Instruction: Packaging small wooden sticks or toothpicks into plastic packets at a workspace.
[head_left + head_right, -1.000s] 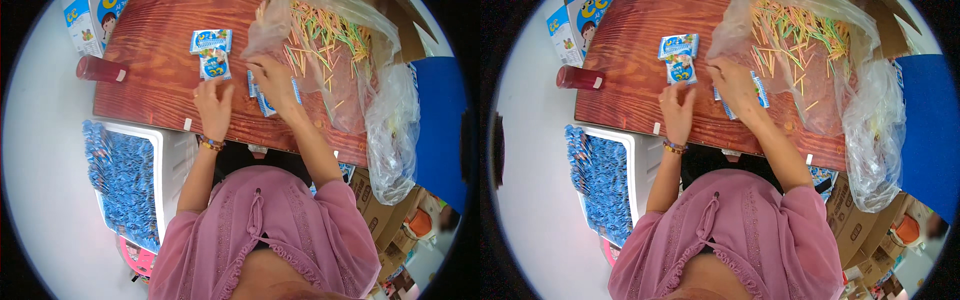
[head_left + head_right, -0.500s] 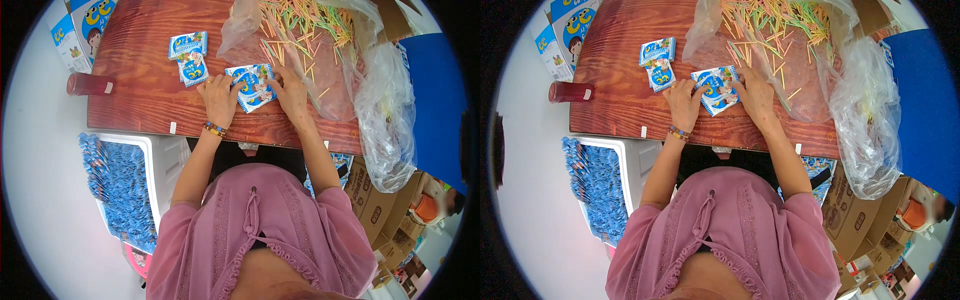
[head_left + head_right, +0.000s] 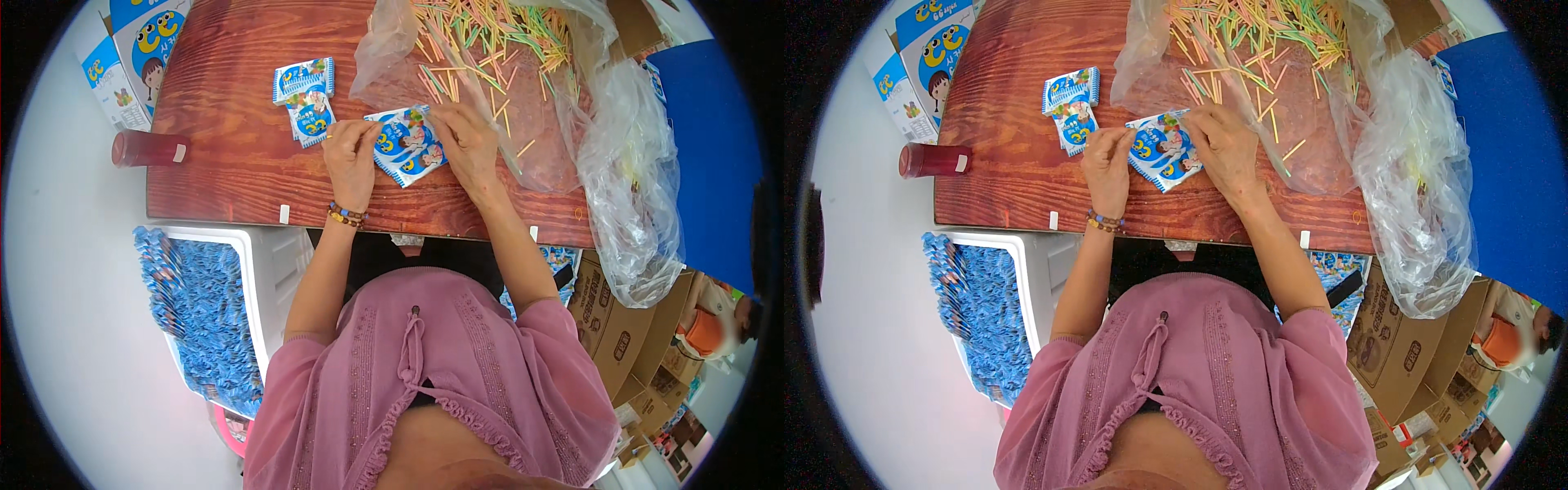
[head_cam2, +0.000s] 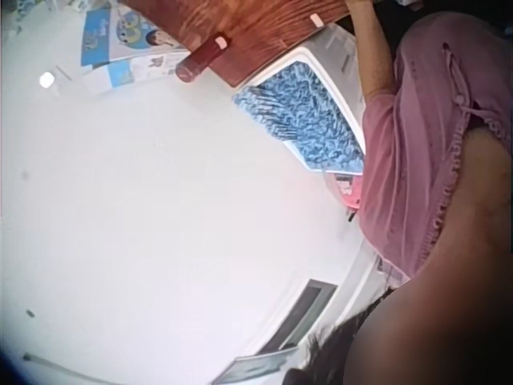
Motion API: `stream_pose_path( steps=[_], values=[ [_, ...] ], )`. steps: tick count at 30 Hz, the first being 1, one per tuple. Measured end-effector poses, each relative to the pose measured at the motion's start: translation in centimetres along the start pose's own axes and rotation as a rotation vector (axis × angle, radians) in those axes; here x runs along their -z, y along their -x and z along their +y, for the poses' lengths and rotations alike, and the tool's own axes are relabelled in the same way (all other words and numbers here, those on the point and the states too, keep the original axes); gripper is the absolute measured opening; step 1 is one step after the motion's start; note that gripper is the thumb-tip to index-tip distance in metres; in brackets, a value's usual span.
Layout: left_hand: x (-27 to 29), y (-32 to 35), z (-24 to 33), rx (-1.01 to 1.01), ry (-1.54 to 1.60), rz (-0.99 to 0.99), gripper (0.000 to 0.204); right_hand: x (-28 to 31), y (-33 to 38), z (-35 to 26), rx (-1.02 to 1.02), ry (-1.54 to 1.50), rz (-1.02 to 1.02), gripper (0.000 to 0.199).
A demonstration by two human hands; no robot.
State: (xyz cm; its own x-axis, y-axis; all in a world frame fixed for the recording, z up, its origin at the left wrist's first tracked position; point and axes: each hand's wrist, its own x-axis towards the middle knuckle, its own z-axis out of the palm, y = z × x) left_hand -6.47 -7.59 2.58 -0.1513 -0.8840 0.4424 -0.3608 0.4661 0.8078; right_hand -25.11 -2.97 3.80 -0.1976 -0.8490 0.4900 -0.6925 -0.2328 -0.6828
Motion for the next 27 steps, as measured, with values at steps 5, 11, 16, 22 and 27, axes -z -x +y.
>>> stream_pose_path(
  steps=[5, 11, 16, 22, 27],
  values=[
    [0.7, -0.6, 0.7, 0.011, 0.029, -0.007, 0.011, 0.2, -1.3, -1.4, 0.053, 0.002, 0.104, 0.012],
    [0.8, -0.6, 2.2, 0.293, 0.279, -0.090, 0.011, 0.3, -0.8, -0.7, -0.360, -0.521, -0.304, 0.013],
    [1.1, 0.1, 2.2, 0.559, 0.740, -0.078, 0.014, 0.2, -0.7, -0.6, -0.507, -0.819, -0.318, 0.010],
    [1.6, 0.6, 2.4, 0.643, 0.874, -0.030, 0.015, 0.2, -0.5, -1.3, -0.570, -0.900, -0.379, 0.013],
    [1.3, 1.2, 3.6, 0.681, 0.988, 0.054, 0.015, 0.7, -0.5, -1.3, -0.527, -0.883, -0.441, 0.011]
  ],
)
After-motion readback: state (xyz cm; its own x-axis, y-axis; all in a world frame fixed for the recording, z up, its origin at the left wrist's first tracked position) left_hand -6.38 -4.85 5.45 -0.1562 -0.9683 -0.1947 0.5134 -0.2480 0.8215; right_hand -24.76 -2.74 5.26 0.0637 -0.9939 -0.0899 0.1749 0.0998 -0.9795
